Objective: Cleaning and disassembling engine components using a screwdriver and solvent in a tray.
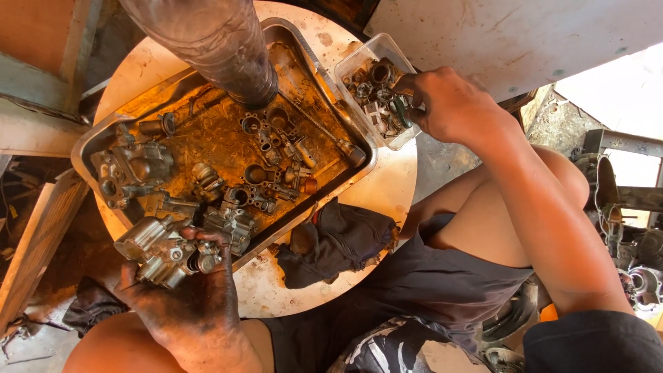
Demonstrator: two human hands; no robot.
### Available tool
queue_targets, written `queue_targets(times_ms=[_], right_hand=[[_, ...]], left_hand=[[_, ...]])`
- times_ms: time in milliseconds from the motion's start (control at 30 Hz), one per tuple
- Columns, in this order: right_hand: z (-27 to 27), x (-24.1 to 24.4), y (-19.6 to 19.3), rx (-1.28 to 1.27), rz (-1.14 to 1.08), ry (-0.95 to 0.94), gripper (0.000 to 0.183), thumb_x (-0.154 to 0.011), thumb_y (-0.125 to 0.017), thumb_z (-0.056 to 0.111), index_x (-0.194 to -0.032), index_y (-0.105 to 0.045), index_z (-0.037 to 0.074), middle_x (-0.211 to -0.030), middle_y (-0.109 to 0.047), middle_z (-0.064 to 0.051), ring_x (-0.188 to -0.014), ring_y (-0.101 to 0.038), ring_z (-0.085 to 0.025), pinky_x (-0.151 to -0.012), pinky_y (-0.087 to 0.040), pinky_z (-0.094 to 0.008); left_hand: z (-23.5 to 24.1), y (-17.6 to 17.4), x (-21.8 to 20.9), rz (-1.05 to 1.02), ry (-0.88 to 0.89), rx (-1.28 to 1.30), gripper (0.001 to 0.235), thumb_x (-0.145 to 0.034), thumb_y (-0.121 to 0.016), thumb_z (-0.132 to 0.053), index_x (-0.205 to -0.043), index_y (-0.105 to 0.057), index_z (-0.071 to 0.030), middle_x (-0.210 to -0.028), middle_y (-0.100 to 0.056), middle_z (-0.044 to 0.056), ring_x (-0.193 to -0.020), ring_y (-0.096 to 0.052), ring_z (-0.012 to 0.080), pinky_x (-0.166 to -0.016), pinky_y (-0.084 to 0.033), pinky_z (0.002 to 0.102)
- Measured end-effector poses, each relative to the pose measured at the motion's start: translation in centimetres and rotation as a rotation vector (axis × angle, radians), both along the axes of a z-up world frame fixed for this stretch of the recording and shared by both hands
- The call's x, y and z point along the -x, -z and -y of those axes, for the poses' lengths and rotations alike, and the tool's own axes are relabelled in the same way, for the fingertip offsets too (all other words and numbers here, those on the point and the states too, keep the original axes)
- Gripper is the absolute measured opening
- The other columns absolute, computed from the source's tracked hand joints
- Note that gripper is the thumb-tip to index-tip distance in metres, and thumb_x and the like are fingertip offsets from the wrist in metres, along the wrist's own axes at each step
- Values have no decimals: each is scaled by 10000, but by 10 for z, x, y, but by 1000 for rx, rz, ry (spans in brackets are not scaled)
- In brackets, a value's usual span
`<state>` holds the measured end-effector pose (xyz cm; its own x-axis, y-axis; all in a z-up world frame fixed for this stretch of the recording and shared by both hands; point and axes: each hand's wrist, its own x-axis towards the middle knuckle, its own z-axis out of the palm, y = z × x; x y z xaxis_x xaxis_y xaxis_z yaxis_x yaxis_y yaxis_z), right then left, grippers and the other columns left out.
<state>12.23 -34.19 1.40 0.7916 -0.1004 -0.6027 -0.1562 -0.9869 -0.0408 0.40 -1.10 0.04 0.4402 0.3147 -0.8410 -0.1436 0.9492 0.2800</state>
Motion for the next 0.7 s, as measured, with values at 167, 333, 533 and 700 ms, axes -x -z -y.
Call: queue_targets(times_ms=[167,333,533,700], right_hand=[[-21,-5,-5,-47,-8,3,647,-962,-648,38,-1545,-464,252,-1283,-626,-154,-806,-570,-270,-701,-456,-415],[-23,-15,26,57,-148,-71,191,-962,-568,-171,-1120,-625,-79,-1030,-587,-190,-742,-644,-264,-571,-623,-308],[-23,-15,23,-112,57,-75,574,-869,-547,-290,-1392,-531,-55,-946,-617,-225,-653,-662,-289,-446,-593,-304],[-10,-30,54,287,-206,-235,249,-970,-593,153,-1152,-649,-7,-999,-672,-158,-917,-677,-336,-727,-572,-479]], left_hand=[[3,-5,-5,-10,-17,1,447,-764,-670,-272,-1151,-667,-50,-1075,-629,143,-839,-598,250,-698,-529,333],[6,-12,-9,-25,-12,-40,396,-777,-667,-238,-1134,-672,-66,-1063,-642,139,-813,-611,240,-669,-541,324],[2,-4,-4,66,-30,-15,454,-784,-653,-247,-1187,-646,-37,-1088,-644,172,-872,-620,254,-688,-553,335],[6,-5,-8,142,-12,18,374,-851,-642,-191,-1179,-597,-15,-1017,-626,175,-810,-621,262,-657,-589,349]])
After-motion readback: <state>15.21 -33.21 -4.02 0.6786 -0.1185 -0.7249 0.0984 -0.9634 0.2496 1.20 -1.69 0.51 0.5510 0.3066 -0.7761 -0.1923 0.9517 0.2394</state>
